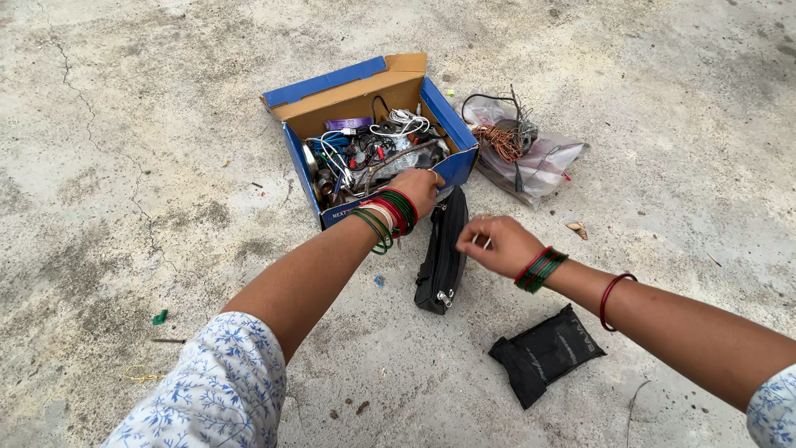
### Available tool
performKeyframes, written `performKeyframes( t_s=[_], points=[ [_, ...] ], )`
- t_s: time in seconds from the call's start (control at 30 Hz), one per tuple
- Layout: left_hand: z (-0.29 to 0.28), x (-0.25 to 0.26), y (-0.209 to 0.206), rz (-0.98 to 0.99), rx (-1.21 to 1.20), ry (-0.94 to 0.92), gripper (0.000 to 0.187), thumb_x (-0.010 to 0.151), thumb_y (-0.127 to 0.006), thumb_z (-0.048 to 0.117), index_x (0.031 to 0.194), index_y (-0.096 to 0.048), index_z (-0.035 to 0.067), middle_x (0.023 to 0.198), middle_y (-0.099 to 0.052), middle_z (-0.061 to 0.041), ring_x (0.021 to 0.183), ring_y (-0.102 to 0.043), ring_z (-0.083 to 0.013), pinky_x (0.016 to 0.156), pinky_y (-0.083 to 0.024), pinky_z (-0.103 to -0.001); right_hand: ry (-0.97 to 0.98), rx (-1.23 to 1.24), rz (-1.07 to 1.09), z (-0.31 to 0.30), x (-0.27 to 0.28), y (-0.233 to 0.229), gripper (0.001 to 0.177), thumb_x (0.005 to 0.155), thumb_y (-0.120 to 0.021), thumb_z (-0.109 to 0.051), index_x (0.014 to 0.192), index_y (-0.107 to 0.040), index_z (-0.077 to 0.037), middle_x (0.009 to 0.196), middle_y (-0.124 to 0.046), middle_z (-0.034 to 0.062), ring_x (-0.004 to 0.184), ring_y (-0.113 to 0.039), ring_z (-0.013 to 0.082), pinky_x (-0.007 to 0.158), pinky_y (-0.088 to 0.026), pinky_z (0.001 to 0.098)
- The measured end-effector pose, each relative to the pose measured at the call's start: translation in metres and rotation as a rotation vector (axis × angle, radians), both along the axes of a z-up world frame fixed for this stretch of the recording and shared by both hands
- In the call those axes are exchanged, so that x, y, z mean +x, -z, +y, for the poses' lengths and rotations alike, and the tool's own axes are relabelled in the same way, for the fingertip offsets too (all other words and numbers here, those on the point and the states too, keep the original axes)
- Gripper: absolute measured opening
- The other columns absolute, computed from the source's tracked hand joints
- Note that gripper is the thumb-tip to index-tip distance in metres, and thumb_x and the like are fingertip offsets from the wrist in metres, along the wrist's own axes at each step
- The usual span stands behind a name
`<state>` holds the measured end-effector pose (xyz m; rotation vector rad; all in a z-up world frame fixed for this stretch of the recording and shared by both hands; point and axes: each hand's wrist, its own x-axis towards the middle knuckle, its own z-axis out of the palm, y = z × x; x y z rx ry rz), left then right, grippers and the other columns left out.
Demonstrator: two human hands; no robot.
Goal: The person places a wrench and a pair of scissors into a black pouch, zips it closed, and puts it inside a blue cardboard box. They then gather small metal components, place them into a second black pouch, and add it to the box.
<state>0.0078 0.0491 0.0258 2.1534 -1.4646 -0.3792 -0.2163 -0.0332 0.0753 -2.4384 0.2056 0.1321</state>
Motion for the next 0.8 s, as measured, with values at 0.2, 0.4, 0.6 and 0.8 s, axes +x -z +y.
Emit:
performKeyframes(
  t_s=[0.2,0.4,0.6,0.8],
  points=[
    [-0.003,-0.018,0.019,-0.051,0.159,0.009,0.034,0.084,-0.065,0.008,0.117,-0.074,0.01,0.108,-0.072,-0.022,0.105,-0.07,-0.0365,0.095,-0.055,-0.045,0.074,-0.296,-0.382,-0.023,0.046,0.005,0.035,0.083,-0.059,0.001,0.115,-0.068,-0.008,0.115,-0.071,0.0133,0.101,-0.068,0.0359,0.086,-0.054,0.0462],
    [0.007,-0.025,0.021,0.028,0.075,-0.136,0.018,0.081,-0.072,0.012,0.098,-0.075,0.006,0.099,-0.073,-0.02,0.098,-0.07,-0.0368,0.089,-0.056,-0.045,0.007,-0.351,-0.259,-0.035,0.062,0.02,0.029,0.082,-0.062,0.0,0.109,-0.067,-0.009,0.108,-0.068,0.0121,0.102,-0.067,0.0356,0.089,-0.054,0.0474],
    [0.003,-0.026,0.03,0.118,-0.017,-0.134,0.009,0.085,-0.07,0.014,0.088,-0.076,0.008,0.092,-0.076,-0.016,0.093,-0.073,-0.0349,0.086,-0.057,-0.043,-0.066,-0.354,-0.287,-0.044,0.05,0.02,0.026,0.083,-0.062,-0.001,0.107,-0.07,-0.009,0.112,-0.064,0.0086,0.099,-0.067,0.0341,0.083,-0.055,0.0452],
    [0.002,-0.038,0.023,0.496,0.042,-0.29,0.011,0.081,-0.076,0.016,0.086,-0.076,0.007,0.092,-0.075,-0.013,0.09,-0.074,-0.0304,0.086,-0.057,-0.042,-0.065,-0.474,-0.305,-0.047,0.043,0.019,0.015,0.09,-0.067,-0.012,0.105,-0.071,-0.012,0.108,-0.064,0.0058,0.093,-0.068,0.0317,0.076,-0.055,0.0453]
  ],
)
